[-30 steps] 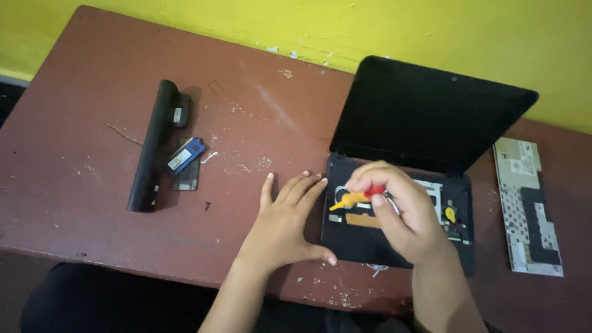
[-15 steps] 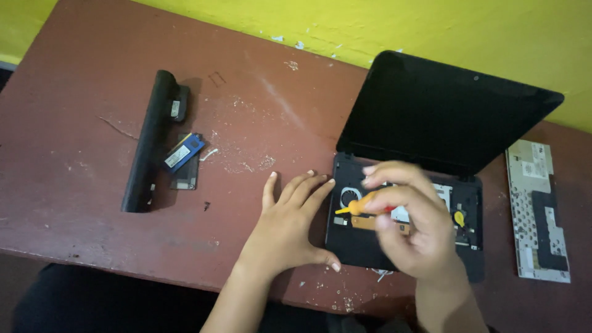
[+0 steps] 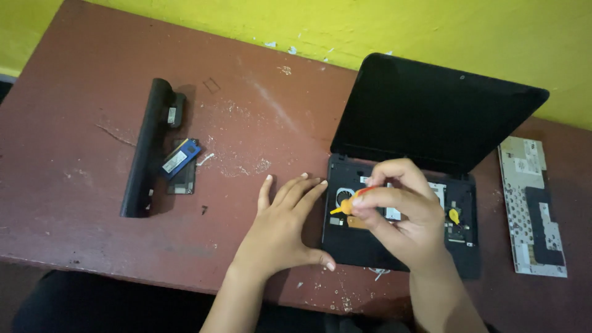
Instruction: Disassembling a laptop by removing screws from the base and prying off the keyboard to access internal components.
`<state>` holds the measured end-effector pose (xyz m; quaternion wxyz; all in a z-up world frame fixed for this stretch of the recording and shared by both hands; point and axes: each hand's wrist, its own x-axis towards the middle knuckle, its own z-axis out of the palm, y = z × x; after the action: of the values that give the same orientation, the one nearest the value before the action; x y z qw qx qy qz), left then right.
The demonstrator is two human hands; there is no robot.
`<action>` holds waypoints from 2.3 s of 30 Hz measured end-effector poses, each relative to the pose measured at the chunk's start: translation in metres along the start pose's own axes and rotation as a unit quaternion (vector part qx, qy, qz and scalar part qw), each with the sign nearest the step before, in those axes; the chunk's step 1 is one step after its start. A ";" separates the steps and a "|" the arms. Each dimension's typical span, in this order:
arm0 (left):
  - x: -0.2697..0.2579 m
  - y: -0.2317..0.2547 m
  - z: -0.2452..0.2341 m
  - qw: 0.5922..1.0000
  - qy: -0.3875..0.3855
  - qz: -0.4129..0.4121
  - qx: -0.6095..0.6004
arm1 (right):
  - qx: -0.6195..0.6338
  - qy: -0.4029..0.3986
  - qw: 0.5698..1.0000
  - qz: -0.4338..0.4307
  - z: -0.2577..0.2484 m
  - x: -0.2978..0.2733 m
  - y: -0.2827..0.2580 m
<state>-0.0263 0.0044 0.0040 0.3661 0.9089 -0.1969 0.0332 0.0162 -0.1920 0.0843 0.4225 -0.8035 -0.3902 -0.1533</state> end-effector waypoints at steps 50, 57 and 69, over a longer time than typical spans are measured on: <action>0.002 0.013 -0.022 0.994 -0.079 -0.063 0.027 | 0.060 0.040 0.997 0.019 0.000 -0.006 0.011; -0.009 0.016 -0.024 0.996 -0.069 -0.056 0.023 | 0.096 0.022 0.995 0.016 0.001 -0.004 -0.006; -0.004 0.012 -0.013 0.995 -0.049 -0.062 0.060 | 0.071 0.058 0.993 0.073 -0.003 -0.008 -0.009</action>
<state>-0.0330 0.0069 0.0202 0.3025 0.9402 -0.1549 -0.0222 0.0048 -0.1950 0.0863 0.5106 -0.7876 -0.3153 -0.1401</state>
